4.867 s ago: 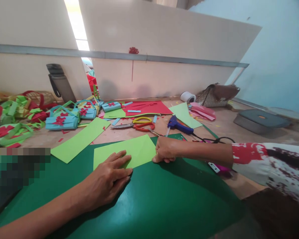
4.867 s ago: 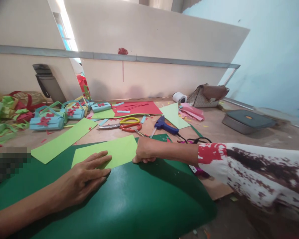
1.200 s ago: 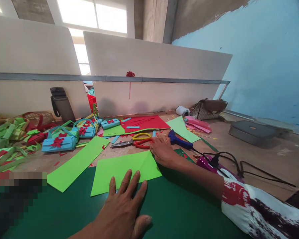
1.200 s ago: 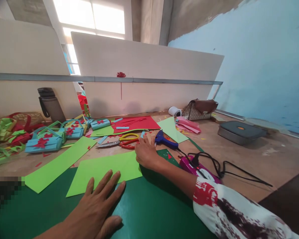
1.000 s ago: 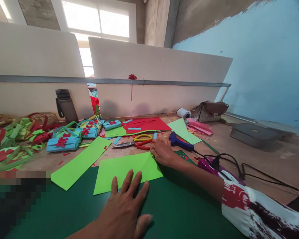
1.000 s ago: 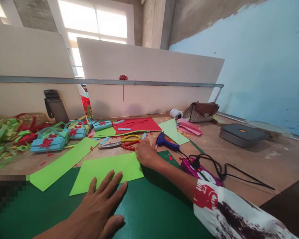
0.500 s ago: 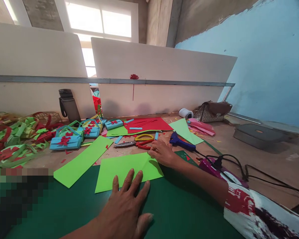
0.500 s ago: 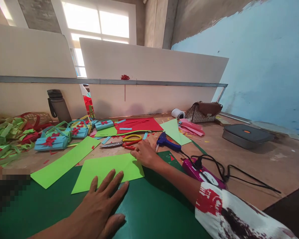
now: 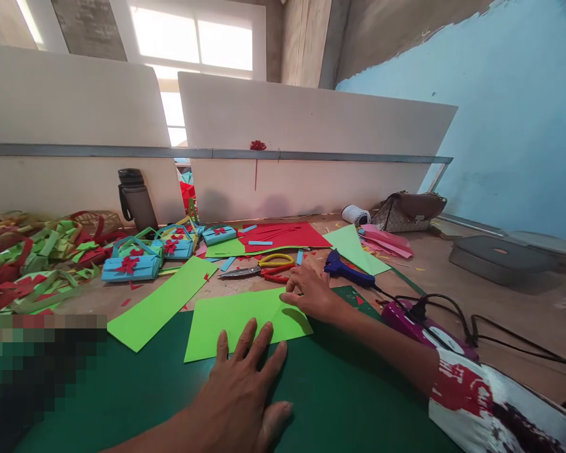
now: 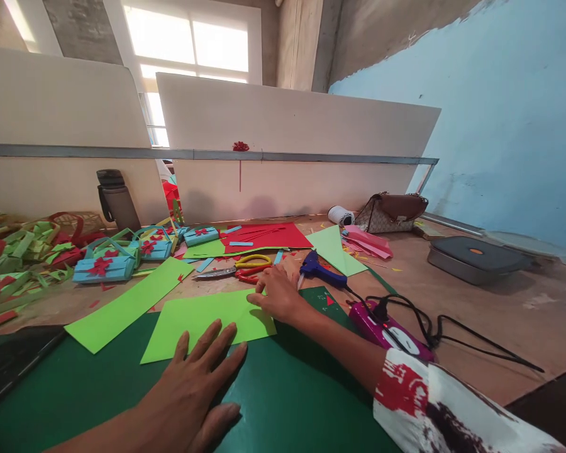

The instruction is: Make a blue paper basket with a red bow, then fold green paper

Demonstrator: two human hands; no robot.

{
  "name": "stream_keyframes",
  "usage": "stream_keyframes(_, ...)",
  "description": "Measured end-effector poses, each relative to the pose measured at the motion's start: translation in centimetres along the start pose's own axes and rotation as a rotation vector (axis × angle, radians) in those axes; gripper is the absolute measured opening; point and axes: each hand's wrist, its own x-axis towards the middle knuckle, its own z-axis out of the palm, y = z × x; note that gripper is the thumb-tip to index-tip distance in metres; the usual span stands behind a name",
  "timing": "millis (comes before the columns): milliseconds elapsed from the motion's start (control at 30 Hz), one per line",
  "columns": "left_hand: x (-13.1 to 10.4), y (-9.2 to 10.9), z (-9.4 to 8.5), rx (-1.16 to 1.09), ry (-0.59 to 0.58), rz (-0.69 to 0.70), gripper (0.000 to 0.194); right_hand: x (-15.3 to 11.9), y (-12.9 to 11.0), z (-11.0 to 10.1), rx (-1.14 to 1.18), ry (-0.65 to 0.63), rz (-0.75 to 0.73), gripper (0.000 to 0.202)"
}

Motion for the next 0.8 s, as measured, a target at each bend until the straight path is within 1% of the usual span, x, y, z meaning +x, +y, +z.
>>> stream_keyframes(100, -0.1, 0.1, -0.1, -0.008, 0.004, -0.001, 0.062, -0.4, -0.2, -0.1, 0.039, 0.021, -0.069, 0.015)
stream_keyframes(200, -0.2, 0.2, -0.3, -0.006, -0.011, -0.005, 0.062, -0.4, -0.5, 0.0, 0.044, 0.035, -0.146, 0.031)
stream_keyframes(300, -0.3, 0.2, -0.2, 0.003, -0.009, 0.006, 0.062, 0.4, -1.0, 0.3, 0.027, 0.021, -0.192, 0.043)
stream_keyframes(367, -0.3, 0.2, -0.1, 0.017, 0.005, 0.002, 0.062, 1.2, -1.4, 0.6, 0.011, 0.005, -0.198, 0.041)
stream_keyframes(467, -0.3, 0.3, 0.0, 0.031, 0.019, -0.012, 0.062, 2.2, -2.0, 0.8, -0.004, -0.016, -0.183, 0.028)
stream_keyframes(567, -0.3, 0.5, -0.2, 0.02, 0.002, -0.007, 0.061, 2.5, -2.4, 0.6, 0.003, -0.029, -0.171, 0.03)
stream_keyframes(667, -0.3, 0.6, -0.3, 0.014, -0.009, -0.009, 0.063, 2.4, -2.4, 0.3, 0.01, -0.023, -0.182, 0.025)
stream_keyframes(800, -0.4, 0.6, -0.1, 0.017, 0.034, -0.002, 0.06, 2.5, -2.3, 0.4, -0.026, -0.031, -0.216, 0.034)
